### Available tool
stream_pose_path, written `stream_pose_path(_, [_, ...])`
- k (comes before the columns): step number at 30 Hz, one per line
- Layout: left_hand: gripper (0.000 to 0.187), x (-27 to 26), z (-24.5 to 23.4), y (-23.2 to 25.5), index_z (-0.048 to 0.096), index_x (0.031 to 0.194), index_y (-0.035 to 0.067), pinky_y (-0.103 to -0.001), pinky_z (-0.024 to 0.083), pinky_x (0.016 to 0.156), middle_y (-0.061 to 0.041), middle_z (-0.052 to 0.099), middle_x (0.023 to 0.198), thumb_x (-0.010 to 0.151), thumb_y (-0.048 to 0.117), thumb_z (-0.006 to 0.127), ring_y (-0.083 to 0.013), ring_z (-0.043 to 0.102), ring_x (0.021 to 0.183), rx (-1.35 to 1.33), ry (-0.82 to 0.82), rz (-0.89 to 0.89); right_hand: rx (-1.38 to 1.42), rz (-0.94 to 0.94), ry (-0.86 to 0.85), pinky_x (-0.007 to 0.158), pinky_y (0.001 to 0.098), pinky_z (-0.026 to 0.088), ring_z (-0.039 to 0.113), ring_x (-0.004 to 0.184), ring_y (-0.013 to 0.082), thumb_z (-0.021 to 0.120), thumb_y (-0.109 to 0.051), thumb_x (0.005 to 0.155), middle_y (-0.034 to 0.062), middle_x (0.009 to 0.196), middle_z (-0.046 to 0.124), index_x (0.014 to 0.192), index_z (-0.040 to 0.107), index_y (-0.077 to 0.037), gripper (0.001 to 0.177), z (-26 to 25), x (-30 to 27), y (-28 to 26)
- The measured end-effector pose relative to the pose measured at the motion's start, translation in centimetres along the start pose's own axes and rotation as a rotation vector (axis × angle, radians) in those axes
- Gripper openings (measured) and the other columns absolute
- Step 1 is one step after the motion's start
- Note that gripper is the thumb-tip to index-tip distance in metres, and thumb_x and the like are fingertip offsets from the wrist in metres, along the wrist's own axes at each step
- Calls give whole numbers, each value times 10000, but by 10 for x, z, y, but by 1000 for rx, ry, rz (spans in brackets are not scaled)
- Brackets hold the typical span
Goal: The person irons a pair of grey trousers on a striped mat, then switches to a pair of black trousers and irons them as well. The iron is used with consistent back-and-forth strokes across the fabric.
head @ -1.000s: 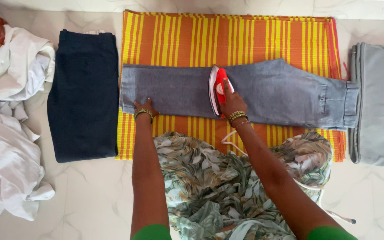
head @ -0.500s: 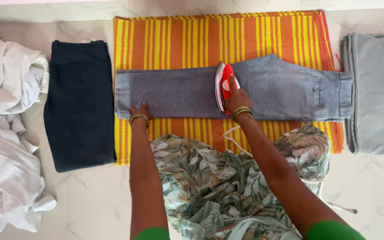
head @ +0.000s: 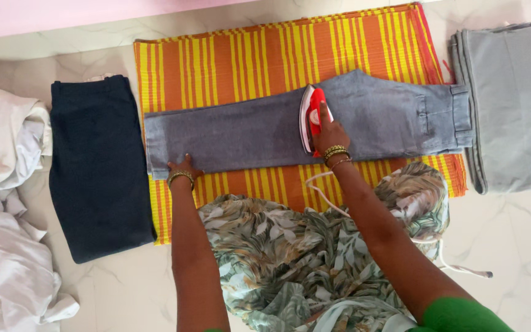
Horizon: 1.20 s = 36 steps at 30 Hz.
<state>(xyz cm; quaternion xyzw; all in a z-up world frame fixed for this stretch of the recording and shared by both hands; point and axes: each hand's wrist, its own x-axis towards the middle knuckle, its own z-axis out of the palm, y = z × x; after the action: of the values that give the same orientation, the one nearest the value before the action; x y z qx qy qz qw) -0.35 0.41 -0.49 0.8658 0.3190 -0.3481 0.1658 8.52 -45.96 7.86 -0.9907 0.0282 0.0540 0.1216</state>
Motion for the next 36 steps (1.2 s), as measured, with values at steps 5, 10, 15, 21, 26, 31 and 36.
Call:
stream_pose_path(5, [1022,1,-3,3,208,1638,391,-592,419,1148,-288,-57,1693,810,531,791,-539,340,1466,-12,-51,-23,9,76,-89,754,581,568,703,914,442,725,-237,829,243,1048,675,1661,96,-390,1054,-15,-22,15])
stream_pose_path(10, [1033,10,-1,0,215,1656,367,-601,400,1161,-316,-13,1690,815,550,786,-538,371,1460,23,-45,-1,-20,207,-72,748,590,564,707,904,442,726,-286,855,230,1048,672,1656,103,-389,1020,-26,-28,13])
stream_pose_path(15, [1042,7,-2,1,190,1651,376,-602,400,1151,-324,1,1666,818,562,786,-551,315,1469,48,-39,11,-2,234,-61,820,591,553,700,984,428,726,-287,800,209,1086,688,1633,101,-432,1052,-29,4,15])
stream_pose_path(21, [1028,-6,-8,3,218,1641,385,-583,423,1149,-324,-54,1690,801,529,793,-566,368,1444,-4,-41,1,-52,237,-97,795,599,562,715,958,433,670,-304,873,221,1085,693,1651,84,-447,984,-37,-15,42])
stream_pose_path(26, [1026,-5,-6,3,217,1642,392,-595,394,1159,-307,-17,1686,810,545,799,-552,336,1464,36,-13,-3,-97,330,-108,774,572,579,726,938,414,665,-284,865,202,1051,710,1661,63,-448,1011,-40,-7,56])
stream_pose_path(31, [1032,-15,-10,4,220,1638,400,-576,413,1158,-288,-21,1701,797,532,804,-535,351,1466,12,-18,0,-70,295,-17,762,576,568,714,950,417,679,-320,874,209,1067,708,1632,92,-453,968,-41,38,79])
stream_pose_path(36, [1014,-18,-13,8,204,1640,392,-577,429,1147,-280,-30,1702,816,541,777,-533,349,1467,14,-38,-16,-105,308,-106,807,583,559,716,979,425,666,-278,872,217,1093,712,1662,80,-454,999,-51,23,96])
